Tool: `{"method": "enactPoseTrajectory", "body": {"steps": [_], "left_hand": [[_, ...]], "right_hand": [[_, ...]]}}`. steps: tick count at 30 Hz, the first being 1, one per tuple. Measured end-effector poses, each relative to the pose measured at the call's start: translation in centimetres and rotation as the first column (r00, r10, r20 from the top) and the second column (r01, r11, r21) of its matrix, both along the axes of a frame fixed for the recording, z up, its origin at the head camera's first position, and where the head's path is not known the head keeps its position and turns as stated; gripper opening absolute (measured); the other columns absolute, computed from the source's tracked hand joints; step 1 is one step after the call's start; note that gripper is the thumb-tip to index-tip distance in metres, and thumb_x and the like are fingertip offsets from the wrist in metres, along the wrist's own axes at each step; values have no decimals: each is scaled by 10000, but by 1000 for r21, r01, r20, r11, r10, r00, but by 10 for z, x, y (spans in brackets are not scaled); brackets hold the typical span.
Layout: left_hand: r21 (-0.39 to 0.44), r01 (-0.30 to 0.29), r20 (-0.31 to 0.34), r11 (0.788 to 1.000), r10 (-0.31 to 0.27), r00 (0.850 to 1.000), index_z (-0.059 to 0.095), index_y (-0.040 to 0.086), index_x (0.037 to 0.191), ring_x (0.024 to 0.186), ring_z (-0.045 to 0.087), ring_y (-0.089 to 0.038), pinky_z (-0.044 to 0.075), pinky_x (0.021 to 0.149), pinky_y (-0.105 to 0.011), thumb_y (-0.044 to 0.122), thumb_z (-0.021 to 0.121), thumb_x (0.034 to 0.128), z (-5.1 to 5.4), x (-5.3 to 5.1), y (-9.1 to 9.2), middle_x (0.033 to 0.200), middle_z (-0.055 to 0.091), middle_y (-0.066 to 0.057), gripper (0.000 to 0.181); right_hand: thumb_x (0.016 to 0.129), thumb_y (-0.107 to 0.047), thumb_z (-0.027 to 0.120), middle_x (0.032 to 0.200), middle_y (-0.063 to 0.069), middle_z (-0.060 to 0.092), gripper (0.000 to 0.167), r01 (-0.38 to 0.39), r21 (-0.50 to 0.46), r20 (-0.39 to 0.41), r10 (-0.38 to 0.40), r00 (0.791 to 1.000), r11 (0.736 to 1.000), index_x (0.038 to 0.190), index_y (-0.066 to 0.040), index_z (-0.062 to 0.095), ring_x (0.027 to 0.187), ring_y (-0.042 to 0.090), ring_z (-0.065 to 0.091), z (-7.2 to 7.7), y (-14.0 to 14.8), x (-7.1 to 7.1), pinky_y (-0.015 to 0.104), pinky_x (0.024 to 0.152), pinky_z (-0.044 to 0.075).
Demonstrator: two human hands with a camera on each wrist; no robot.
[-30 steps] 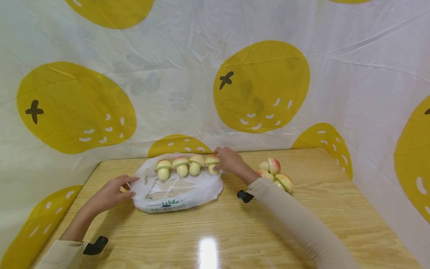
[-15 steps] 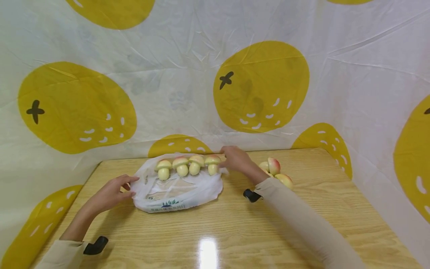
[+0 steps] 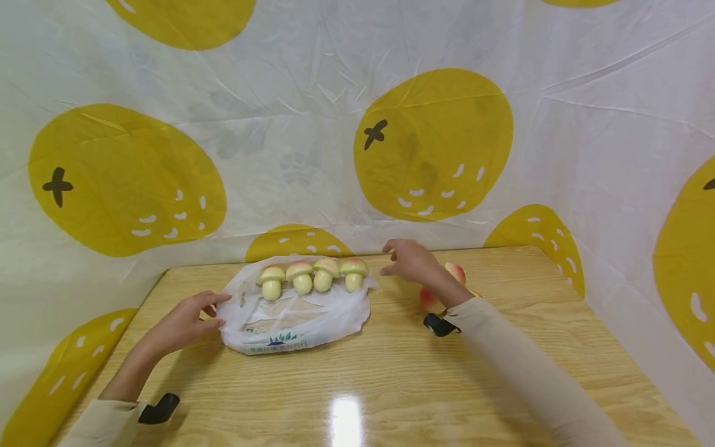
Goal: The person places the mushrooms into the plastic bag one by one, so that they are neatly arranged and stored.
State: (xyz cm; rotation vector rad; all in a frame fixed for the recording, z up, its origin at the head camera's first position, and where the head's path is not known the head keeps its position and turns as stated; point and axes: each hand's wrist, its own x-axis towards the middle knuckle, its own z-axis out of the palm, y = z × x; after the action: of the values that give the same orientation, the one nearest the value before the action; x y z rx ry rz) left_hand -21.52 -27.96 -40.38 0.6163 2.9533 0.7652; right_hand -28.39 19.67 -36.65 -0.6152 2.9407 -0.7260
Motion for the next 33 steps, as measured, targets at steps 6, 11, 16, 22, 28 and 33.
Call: {"method": "enactPoseTrajectory", "body": {"steps": [6,11,16,22,28,33], "left_hand": [[-6,6,-12,1000,-6,1000,633,-81,1298,912,614,-205,544,791,-394,55,752,880,-1,-1,-2,1048,658,-71,455],[-7,3,-7,1000,-3,1000,631,-72,1305,917,612,-200,540,784,-367,60,750,886,-2,-2,-3,1072,660,-75,455],[-4,-2,-2,1000,1,1000,632,-71,1307,919,608,-198,536,772,-344,59,750,888,-1,-2,-2,1075,661,-77,455],[1,-6,1,1000,6,1000,631,-70,1309,926,610,-211,534,771,-348,60,751,886,0,-1,-1,1069,660,-72,458],[9,9,-20,1000,-9,1000,632,-73,1303,923,617,-212,542,777,-377,50,752,883,-1,-1,-2,1094,669,-90,453],[9,13,-25,1000,-13,1000,629,-76,1305,925,620,-216,542,775,-371,50,750,885,-1,-1,-3,1113,671,-105,455]], "right_hand": [[887,-254,796,1141,226,698,492,28,-7,3,-28,1000,1000,1270,11,635,1101,416,633,4,14,3,526,920,505],[886,-243,798,1143,234,692,499,39,-11,7,-38,999,999,1277,18,629,1117,438,616,6,25,5,542,931,497],[895,-259,790,1176,236,682,528,58,-1,26,-58,998,998,1313,10,612,1137,444,610,9,35,8,547,945,494],[915,-230,769,1199,257,665,523,67,3,47,-67,997,998,1339,18,590,1136,450,604,11,48,9,532,910,518],[904,-196,777,1191,275,665,529,69,-15,50,-68,996,997,1338,36,585,1117,464,609,14,62,11,553,917,508],[891,-197,790,1169,290,665,533,81,-34,27,-80,996,996,1317,51,589,1056,453,640,17,74,11,562,902,507]]}}
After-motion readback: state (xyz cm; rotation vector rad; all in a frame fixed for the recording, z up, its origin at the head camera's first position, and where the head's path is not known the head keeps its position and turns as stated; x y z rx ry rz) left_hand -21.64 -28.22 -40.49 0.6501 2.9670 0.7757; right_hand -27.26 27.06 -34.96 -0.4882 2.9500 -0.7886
